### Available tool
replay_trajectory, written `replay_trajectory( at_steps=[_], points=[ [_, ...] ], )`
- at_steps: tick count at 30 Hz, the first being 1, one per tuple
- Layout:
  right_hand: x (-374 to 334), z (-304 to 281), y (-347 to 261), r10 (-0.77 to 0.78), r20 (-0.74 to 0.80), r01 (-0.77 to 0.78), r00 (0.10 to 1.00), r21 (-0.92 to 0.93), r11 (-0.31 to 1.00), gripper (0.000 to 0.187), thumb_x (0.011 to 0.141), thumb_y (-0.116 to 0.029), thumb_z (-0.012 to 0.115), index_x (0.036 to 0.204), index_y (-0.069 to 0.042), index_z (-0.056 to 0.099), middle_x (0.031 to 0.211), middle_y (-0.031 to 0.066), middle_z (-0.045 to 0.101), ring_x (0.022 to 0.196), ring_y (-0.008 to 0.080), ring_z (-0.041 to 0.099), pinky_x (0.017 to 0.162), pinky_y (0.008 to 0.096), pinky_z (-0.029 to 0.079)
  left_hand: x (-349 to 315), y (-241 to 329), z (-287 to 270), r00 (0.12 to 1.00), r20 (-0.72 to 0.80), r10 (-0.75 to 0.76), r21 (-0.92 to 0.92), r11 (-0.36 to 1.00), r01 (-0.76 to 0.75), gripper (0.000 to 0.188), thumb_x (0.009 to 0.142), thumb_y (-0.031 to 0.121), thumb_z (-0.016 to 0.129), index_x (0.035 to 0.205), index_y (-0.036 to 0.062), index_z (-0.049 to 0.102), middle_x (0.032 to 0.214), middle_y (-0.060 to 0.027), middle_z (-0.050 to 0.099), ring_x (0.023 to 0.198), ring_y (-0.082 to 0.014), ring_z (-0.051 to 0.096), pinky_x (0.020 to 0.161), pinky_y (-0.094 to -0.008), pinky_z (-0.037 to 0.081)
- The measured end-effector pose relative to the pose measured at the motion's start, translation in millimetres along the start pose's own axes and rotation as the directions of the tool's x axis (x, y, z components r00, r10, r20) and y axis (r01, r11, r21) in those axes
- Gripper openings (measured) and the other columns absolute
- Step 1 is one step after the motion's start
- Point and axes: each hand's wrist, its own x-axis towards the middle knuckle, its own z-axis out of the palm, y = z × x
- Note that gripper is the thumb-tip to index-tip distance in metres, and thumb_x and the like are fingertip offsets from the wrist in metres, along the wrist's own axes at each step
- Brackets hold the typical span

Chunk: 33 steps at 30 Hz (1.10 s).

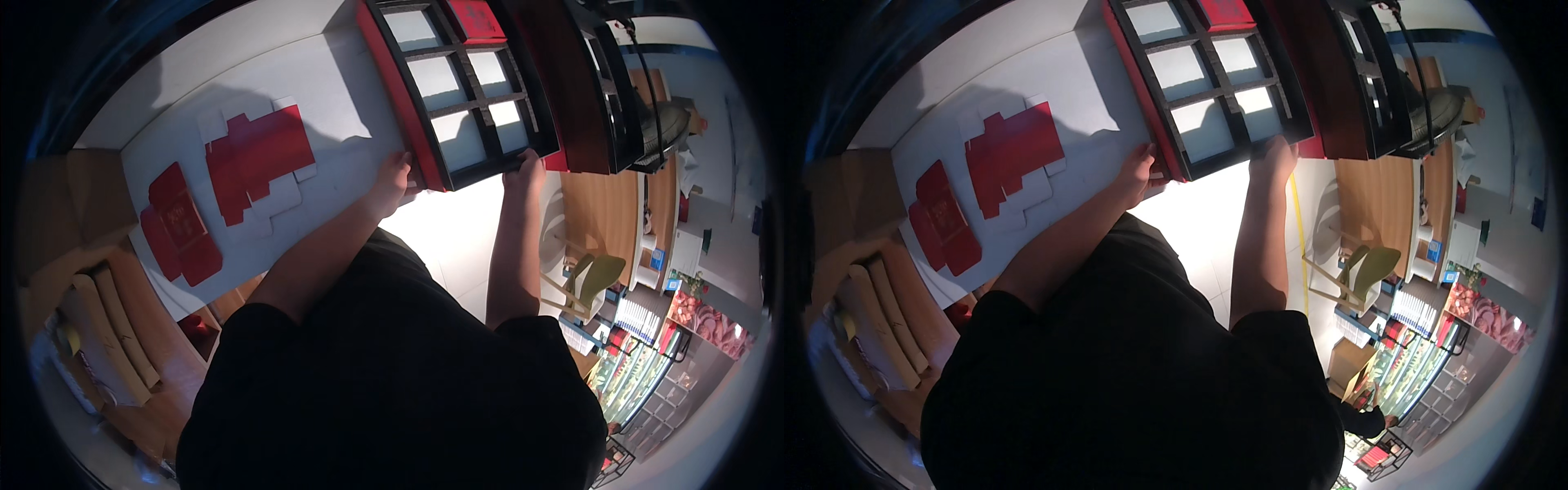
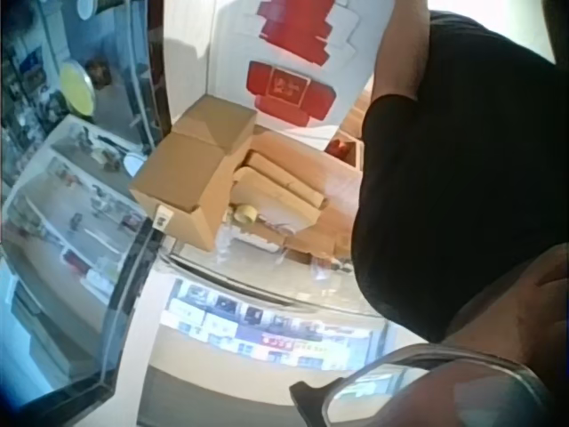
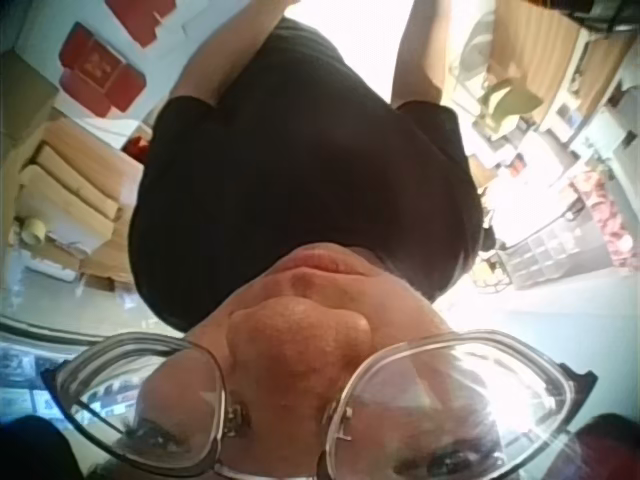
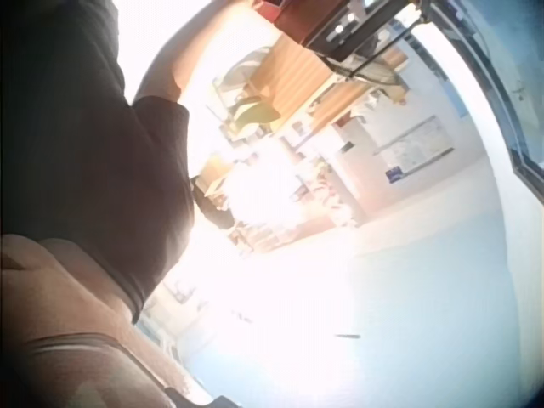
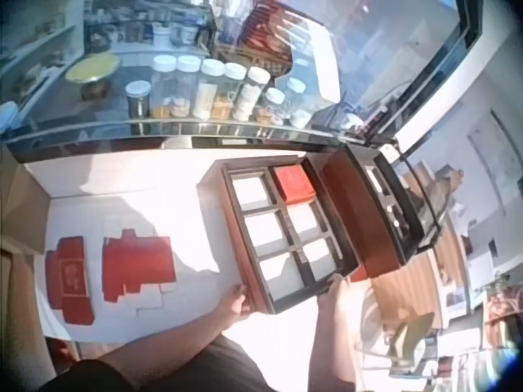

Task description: The person assembles small red cardboard boxes from flat sheets on a white countertop. They fold the sheets into box shapes and place the finished boxes into a black grid-style display stand. The process is repeated for multiple boxes throughout the clip.

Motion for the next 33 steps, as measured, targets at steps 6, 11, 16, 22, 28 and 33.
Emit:
replay_trajectory(
  at_steps=[6, 11, 16, 22, 28, 33],
  points=[
    [-4.9, 4.7, 1.3, -0.007, -0.021, 0.007, 1.000, 0.004, 1.000, 0.013, 0.068, 0.009, 0.042, 0.067, -0.003, 0.037, 0.070, 0.0074, 0.044, 0.063, 0.0220, 0.052, 0.058, 0.0346, 0.049, -6.4, 7.6, 3.6, 1.000, 0.011, -0.002, 0.025, 1.000, 0.001, 0.037, 0.097, 0.036, 0.036, 0.121, 0.0083, 0.039, 0.113, -0.0105, 0.054, 0.102, -0.0239, 0.057, 0.087, -0.0422, 0.046],
    [2.9, 2.1, 3.5, 0.010, -0.002, -0.010, 1.000, 0.005, 1.000, 0.012, 0.067, 0.010, 0.041, 0.070, -0.001, 0.039, 0.077, 0.0089, 0.047, 0.069, 0.0240, 0.055, 0.062, 0.0369, 0.051, -0.7, 2.7, 1.0, 1.000, 0.000, -0.007, 0.017, 1.000, 0.007, 0.038, 0.097, 0.037, 0.037, 0.121, 0.0084, 0.039, 0.111, -0.0101, 0.054, 0.100, -0.0228, 0.057, 0.086, -0.0404, 0.047],
    [6.2, -1.9, 9.8, -0.029, -0.028, 0.027, 0.999, -0.052, 0.998, 0.015, 0.067, 0.010, 0.040, 0.077, 0.000, 0.044, 0.086, 0.0105, 0.050, 0.077, 0.0266, 0.057, 0.069, 0.0393, 0.053, -6.2, 4.4, 8.8, 0.999, -0.041, -0.019, 0.060, 0.998, 0.022, 0.044, 0.096, 0.045, 0.035, 0.121, 0.0087, 0.041, 0.109, -0.0099, 0.056, 0.099, -0.0222, 0.057, 0.086, -0.0403, 0.046],
    [-11.8, 3.3, 6.8, -0.040, 0.003, 0.040, 0.999, -0.043, 0.998, 0.021, 0.067, 0.010, 0.043, 0.083, -0.002, 0.048, 0.088, 0.0093, 0.052, 0.078, 0.0227, 0.057, 0.070, 0.0355, 0.052, -6.7, 15.6, 9.8, 0.995, 0.076, -0.061, -0.026, 0.998, 0.063, 0.051, 0.095, 0.047, 0.034, 0.131, 0.0105, 0.034, 0.119, -0.0104, 0.051, 0.104, -0.0222, 0.055, 0.085, -0.0382, 0.046],
    [-24.1, 13.2, -2.5, -0.677, 0.354, 0.755, 0.645, -0.427, 0.497, 0.051, 0.080, 0.000, 0.051, 0.129, 0.002, 0.038, 0.125, 0.0160, 0.044, 0.114, 0.0235, 0.043, 0.099, 0.0326, 0.033, -3.1, 18.1, 16.1, 0.992, -0.118, -0.049, 0.044, 0.997, 0.055, 0.055, 0.094, 0.053, 0.029, 0.131, 0.0122, 0.034, 0.112, -0.0097, 0.056, 0.103, -0.0225, 0.055, 0.088, -0.0393, 0.042],
    [-17.7, 103.6, -23.4, -0.283, 0.854, 0.899, 0.437, -0.420, 0.123, 0.064, 0.080, -0.024, 0.061, 0.137, -0.008, 0.035, 0.143, 0.0239, 0.027, 0.132, 0.0393, 0.026, 0.109, 0.0423, 0.020, -5.6, 23.2, 20.0, 0.993, -0.118, 0.022, 0.031, 0.999, -0.018, 0.060, 0.092, 0.054, 0.035, 0.136, 0.0156, 0.024, 0.123, -0.0068, 0.046, 0.107, -0.0215, 0.051, 0.089, -0.0450, 0.039]
  ],
)
